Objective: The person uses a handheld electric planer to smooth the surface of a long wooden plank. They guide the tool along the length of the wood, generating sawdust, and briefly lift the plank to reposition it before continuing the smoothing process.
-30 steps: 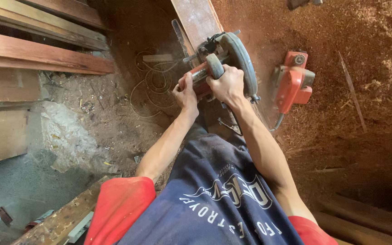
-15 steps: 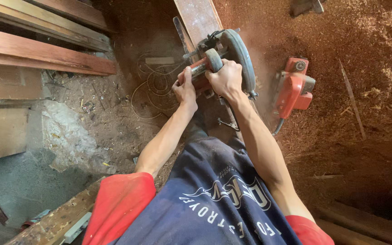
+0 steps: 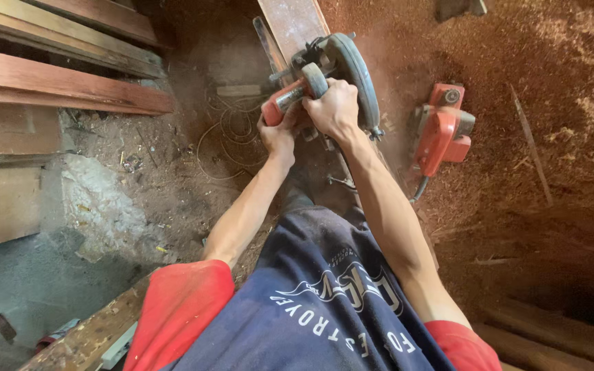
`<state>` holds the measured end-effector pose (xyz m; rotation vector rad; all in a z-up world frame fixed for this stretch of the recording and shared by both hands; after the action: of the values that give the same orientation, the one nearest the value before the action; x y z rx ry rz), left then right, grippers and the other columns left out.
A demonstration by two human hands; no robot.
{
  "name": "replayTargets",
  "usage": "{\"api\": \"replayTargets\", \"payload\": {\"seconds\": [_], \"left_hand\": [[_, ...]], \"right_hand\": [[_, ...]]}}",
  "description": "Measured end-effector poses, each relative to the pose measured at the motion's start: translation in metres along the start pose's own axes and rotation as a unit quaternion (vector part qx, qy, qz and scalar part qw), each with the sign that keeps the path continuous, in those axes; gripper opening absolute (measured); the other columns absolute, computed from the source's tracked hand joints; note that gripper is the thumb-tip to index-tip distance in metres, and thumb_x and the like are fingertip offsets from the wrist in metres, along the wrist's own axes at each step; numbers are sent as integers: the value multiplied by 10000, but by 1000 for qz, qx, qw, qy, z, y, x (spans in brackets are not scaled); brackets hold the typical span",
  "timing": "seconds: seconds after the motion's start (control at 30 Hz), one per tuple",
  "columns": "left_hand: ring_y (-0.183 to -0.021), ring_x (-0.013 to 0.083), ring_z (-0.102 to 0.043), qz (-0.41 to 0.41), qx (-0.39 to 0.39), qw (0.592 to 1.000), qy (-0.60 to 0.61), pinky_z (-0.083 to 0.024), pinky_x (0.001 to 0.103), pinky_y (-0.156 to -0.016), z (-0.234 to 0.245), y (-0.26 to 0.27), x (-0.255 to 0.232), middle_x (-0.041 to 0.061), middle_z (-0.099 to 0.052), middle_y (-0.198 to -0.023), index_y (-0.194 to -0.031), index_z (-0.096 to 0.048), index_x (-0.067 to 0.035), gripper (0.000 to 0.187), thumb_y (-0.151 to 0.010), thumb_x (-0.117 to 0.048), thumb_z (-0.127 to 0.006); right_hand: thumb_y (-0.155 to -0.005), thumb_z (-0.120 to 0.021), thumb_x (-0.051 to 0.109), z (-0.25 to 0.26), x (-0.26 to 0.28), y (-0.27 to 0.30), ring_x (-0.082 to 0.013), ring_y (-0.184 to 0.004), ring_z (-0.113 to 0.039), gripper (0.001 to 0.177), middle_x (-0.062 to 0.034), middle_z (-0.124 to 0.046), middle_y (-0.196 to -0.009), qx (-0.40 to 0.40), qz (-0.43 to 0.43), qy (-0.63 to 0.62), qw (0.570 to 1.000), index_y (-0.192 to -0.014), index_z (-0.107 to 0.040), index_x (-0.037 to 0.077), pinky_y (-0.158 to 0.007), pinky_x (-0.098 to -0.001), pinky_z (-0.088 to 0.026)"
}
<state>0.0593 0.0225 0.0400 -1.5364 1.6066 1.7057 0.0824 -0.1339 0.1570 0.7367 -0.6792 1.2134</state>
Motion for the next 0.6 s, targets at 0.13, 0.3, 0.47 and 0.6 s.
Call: {"api": "replayTargets", "payload": {"seconds": [0.13, 0.3, 0.47, 0.6], "left_hand": [[-980, 239, -741, -29, 25, 999, 19, -643, 395, -769, -6, -1, -11, 116, -680, -1186, -1289, -570, -24, 621, -773, -172, -883], [-968, 248, -730, -49, 44, 997, 42, -672, 408, -771, -7, -6, -20, 109, -697, -1147, -1235, -617, -24, 542, -792, -177, -888], [-968, 274, -727, -63, 36, 996, 44, -667, 439, -794, -2, -34, -10, 129, -699, -1161, -1240, -648, -16, 511, -797, -135, -874], [-1147, 271, -714, -60, 77, 994, 51, -575, 434, -974, 8, -55, -9, 146, -720, -1261, -1293, -659, -35, 417, -966, -275, -561]], "right_hand": [[-713, -805, 258, -2, 4, -6, -389, -787, -731, 329, -248, -731, -819, -16, 19, -7, 1000, -883, -764, -20, -767, -446, -578], [-717, -784, 242, -6, 10, -12, -392, -797, -732, 315, -248, -731, -823, -16, 9, -27, 999, -893, -752, -18, -766, -438, -593], [-729, -762, 218, -16, 8, -25, -422, -817, -727, 308, -262, -725, -846, 1, 4, -11, 1000, -917, -734, -25, -764, -459, -595], [-686, -716, 143, -30, 6, -35, -469, -838, -706, 262, -273, -738, -871, -68, 64, -9, 996, -888, -754, -20, -749, -509, -578]]}}
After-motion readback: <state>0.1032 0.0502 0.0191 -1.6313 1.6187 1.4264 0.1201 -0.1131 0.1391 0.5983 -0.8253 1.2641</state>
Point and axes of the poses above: each hand's wrist, its own y-axis away from the middle knuckle, its own z-axis out of the back of the hand, x = y × z, the point moved 2 cm from there along -y, towards the middle knuckle
